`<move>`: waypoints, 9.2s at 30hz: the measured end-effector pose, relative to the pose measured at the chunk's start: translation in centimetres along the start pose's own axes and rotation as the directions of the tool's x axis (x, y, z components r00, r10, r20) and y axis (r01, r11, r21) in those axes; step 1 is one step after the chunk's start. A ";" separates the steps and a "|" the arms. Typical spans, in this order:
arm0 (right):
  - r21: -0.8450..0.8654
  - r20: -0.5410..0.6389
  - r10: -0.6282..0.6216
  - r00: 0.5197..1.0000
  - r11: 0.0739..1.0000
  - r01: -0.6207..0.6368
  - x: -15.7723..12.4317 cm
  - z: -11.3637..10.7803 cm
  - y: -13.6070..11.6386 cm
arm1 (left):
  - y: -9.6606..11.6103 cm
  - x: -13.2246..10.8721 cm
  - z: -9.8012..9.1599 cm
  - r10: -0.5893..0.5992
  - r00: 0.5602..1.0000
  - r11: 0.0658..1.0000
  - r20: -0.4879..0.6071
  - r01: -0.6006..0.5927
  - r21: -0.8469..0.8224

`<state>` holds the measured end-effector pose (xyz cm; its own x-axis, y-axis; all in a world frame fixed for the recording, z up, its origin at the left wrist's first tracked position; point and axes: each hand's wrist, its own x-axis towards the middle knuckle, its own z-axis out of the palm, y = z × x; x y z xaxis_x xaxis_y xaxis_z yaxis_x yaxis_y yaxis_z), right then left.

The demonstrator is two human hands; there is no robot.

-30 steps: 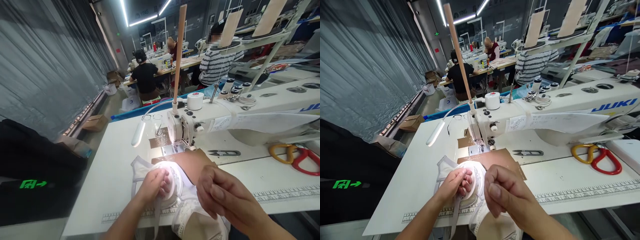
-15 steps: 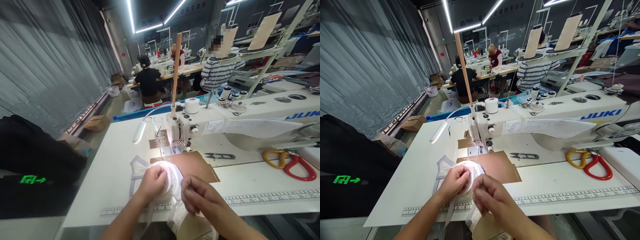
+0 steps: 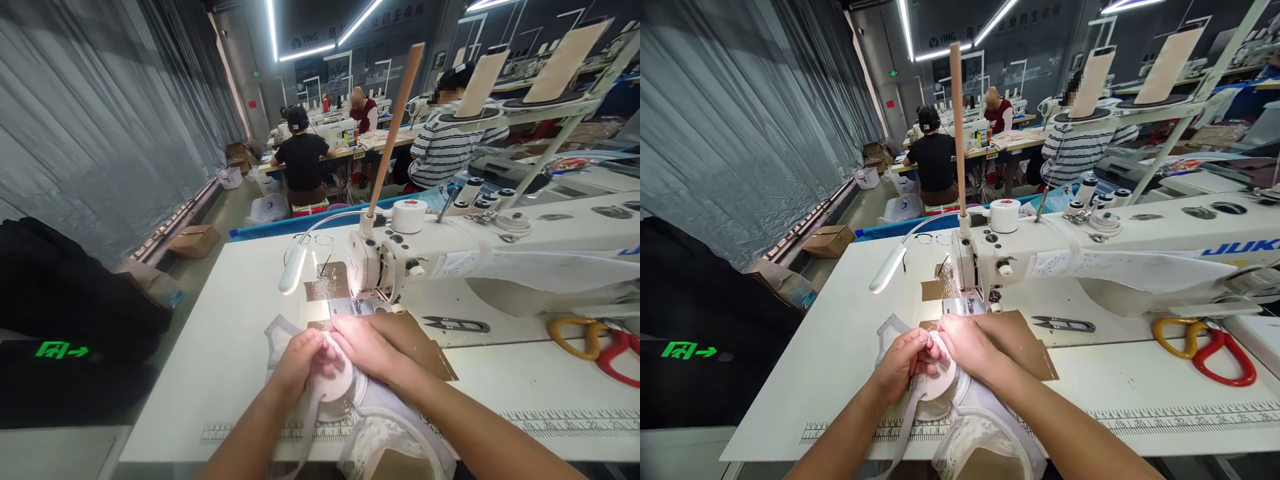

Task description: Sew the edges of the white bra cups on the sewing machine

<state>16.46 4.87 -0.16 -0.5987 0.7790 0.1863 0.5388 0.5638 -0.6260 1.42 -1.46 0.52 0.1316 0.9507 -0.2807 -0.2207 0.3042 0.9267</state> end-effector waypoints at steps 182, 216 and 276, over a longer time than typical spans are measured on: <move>-0.271 0.007 0.281 0.960 0.924 -0.269 -1.2 -0.1 0.1 | 2.8 -0.4 -2.5 0.238 0.939 0.721 0.250 -0.343 0.602; -0.370 0.110 0.365 0.924 0.878 -0.303 0.2 -0.9 -1.2 | 0.4 -0.2 0.4 0.179 0.983 0.420 0.039 -0.112 0.901; -0.446 0.058 -0.250 0.967 0.860 0.249 -3.6 2.2 1.5 | 2.7 3.7 -0.3 0.021 1.000 0.527 0.002 -0.013 0.849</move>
<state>18.13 2.29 -3.45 -0.7476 0.5963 0.2925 0.5786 0.8010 -0.1540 1.03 2.87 1.91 0.1289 0.9568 -0.2608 0.7029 0.0973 0.7046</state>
